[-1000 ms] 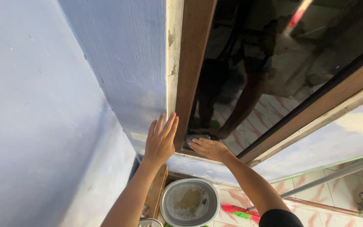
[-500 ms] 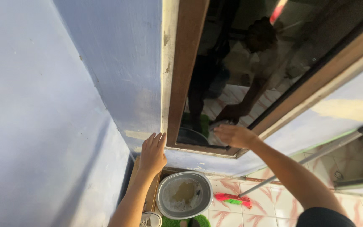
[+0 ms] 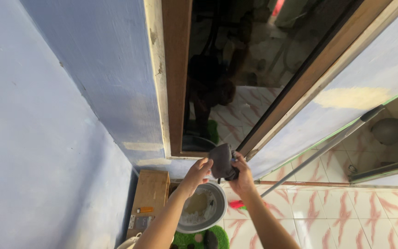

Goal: The person wipes a window pane with a cloth, then rinses and wrings out the cloth in a bucket of water.

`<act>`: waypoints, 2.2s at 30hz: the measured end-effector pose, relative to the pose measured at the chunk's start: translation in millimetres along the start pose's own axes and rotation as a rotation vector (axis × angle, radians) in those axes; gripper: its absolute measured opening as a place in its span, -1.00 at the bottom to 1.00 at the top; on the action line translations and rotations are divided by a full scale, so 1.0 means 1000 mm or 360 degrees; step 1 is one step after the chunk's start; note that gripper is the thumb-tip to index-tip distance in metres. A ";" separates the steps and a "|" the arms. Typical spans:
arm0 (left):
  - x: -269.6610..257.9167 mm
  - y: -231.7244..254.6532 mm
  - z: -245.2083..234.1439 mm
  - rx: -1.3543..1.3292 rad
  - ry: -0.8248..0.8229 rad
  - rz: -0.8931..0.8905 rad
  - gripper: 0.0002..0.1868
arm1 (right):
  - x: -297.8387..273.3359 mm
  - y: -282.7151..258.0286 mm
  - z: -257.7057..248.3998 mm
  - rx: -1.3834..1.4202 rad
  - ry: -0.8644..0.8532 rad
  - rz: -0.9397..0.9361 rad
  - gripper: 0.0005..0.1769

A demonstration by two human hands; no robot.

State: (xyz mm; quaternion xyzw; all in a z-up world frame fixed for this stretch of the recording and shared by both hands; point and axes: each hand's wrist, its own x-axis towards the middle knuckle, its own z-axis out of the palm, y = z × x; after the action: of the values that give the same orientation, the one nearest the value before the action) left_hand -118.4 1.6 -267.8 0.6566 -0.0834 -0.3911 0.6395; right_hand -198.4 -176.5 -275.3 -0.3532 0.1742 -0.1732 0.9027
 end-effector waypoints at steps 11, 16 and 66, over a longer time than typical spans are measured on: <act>0.002 0.007 0.023 0.0395 0.0604 0.0408 -0.48 | -0.021 0.039 -0.014 -0.0586 -0.0113 -0.0196 -0.34; 0.022 -0.024 0.024 0.0218 0.0371 0.0403 -0.43 | -0.023 0.062 -0.031 -0.1470 -0.0209 -0.0574 -0.07; 0.196 -0.119 0.012 -0.1273 0.0863 0.0047 -0.71 | 0.147 0.097 -0.128 0.0639 0.0483 -0.0048 -0.61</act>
State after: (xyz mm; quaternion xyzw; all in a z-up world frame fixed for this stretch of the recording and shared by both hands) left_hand -39.0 -106.7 -453.5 0.4363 0.2337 -0.1982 0.8460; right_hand -106.1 -247.6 -459.9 -0.1392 0.2645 -0.2687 0.9157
